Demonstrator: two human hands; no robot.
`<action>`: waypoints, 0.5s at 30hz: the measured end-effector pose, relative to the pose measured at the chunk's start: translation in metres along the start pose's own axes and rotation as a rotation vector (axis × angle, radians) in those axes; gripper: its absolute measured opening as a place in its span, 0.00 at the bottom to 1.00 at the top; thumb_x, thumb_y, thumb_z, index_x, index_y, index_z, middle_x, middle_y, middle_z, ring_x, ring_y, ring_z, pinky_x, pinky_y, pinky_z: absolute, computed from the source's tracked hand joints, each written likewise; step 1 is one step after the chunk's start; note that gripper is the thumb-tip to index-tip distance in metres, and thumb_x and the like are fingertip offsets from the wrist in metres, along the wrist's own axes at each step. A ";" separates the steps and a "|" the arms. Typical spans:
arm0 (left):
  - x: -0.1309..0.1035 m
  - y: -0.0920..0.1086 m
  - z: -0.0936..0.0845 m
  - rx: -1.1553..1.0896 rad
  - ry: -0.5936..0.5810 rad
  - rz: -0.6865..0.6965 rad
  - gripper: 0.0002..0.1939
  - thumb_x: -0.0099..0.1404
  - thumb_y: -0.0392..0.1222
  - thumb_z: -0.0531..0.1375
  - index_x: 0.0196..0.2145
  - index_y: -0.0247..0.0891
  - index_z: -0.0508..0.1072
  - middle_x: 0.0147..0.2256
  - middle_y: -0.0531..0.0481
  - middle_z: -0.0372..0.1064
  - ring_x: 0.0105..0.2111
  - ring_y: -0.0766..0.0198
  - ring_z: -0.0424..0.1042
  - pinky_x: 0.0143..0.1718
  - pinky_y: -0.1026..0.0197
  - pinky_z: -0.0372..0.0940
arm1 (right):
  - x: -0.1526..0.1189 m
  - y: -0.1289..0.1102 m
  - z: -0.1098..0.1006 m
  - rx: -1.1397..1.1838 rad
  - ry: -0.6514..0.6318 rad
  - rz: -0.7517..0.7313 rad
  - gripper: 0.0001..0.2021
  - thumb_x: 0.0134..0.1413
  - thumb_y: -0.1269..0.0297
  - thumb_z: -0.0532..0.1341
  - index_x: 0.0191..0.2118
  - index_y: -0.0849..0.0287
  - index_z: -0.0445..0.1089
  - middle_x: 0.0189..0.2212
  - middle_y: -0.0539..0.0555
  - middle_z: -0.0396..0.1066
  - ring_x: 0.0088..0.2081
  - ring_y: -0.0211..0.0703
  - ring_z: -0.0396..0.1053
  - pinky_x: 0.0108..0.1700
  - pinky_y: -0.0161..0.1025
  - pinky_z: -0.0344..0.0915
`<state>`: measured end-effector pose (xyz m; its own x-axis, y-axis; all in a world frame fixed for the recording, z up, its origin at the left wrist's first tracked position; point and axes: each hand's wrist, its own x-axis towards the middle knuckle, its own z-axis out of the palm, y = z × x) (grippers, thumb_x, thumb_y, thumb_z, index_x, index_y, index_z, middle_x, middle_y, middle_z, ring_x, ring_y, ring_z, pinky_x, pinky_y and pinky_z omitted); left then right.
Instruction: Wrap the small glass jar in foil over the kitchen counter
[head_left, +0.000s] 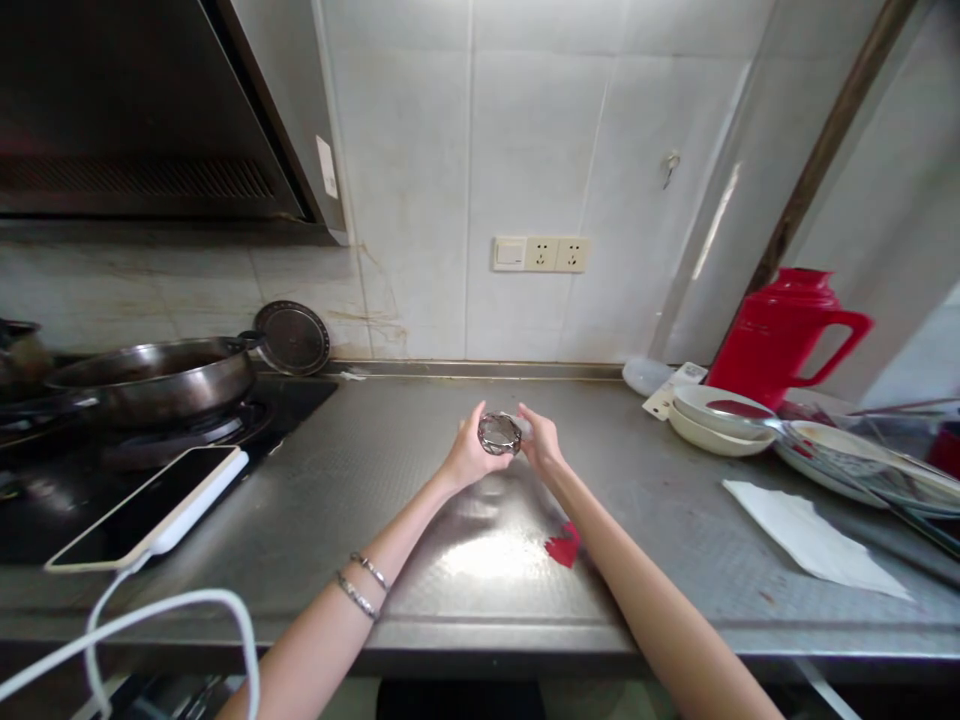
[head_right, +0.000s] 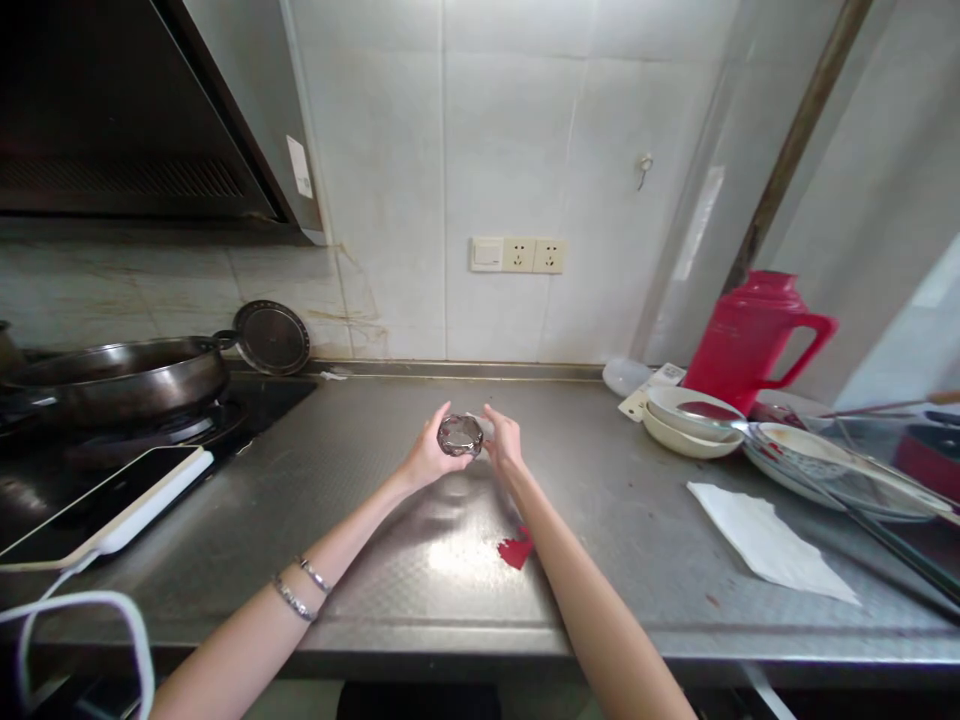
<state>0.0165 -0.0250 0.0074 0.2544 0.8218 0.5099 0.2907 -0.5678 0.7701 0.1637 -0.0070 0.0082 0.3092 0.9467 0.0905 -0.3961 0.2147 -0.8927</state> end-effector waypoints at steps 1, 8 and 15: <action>-0.001 -0.001 0.001 -0.016 -0.015 -0.014 0.51 0.42 0.39 0.70 0.61 0.33 0.53 0.50 0.36 0.64 0.51 0.48 0.65 0.55 0.46 0.59 | 0.000 0.000 0.000 -0.002 -0.003 0.000 0.12 0.35 0.56 0.66 0.21 0.58 0.68 0.18 0.48 0.69 0.23 0.39 0.65 0.24 0.34 0.60; -0.003 -0.006 0.010 -0.123 -0.059 -0.016 0.50 0.40 0.36 0.70 0.60 0.36 0.54 0.52 0.38 0.62 0.52 0.49 0.64 0.56 0.45 0.57 | -0.009 -0.005 0.006 -0.039 -0.153 0.028 0.07 0.37 0.62 0.65 0.26 0.59 0.75 0.28 0.52 0.76 0.32 0.44 0.72 0.34 0.36 0.67; -0.006 -0.005 0.011 -0.145 -0.096 -0.082 0.52 0.44 0.40 0.68 0.63 0.33 0.47 0.55 0.34 0.59 0.56 0.48 0.61 0.59 0.44 0.53 | -0.017 -0.011 0.005 -0.044 -0.328 0.205 0.20 0.54 0.50 0.56 0.33 0.63 0.77 0.29 0.59 0.78 0.30 0.47 0.74 0.34 0.41 0.70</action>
<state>0.0240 -0.0278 -0.0039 0.3238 0.8529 0.4095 0.1801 -0.4805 0.8583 0.1584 -0.0246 0.0190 -0.0685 0.9969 0.0383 -0.3816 0.0093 -0.9243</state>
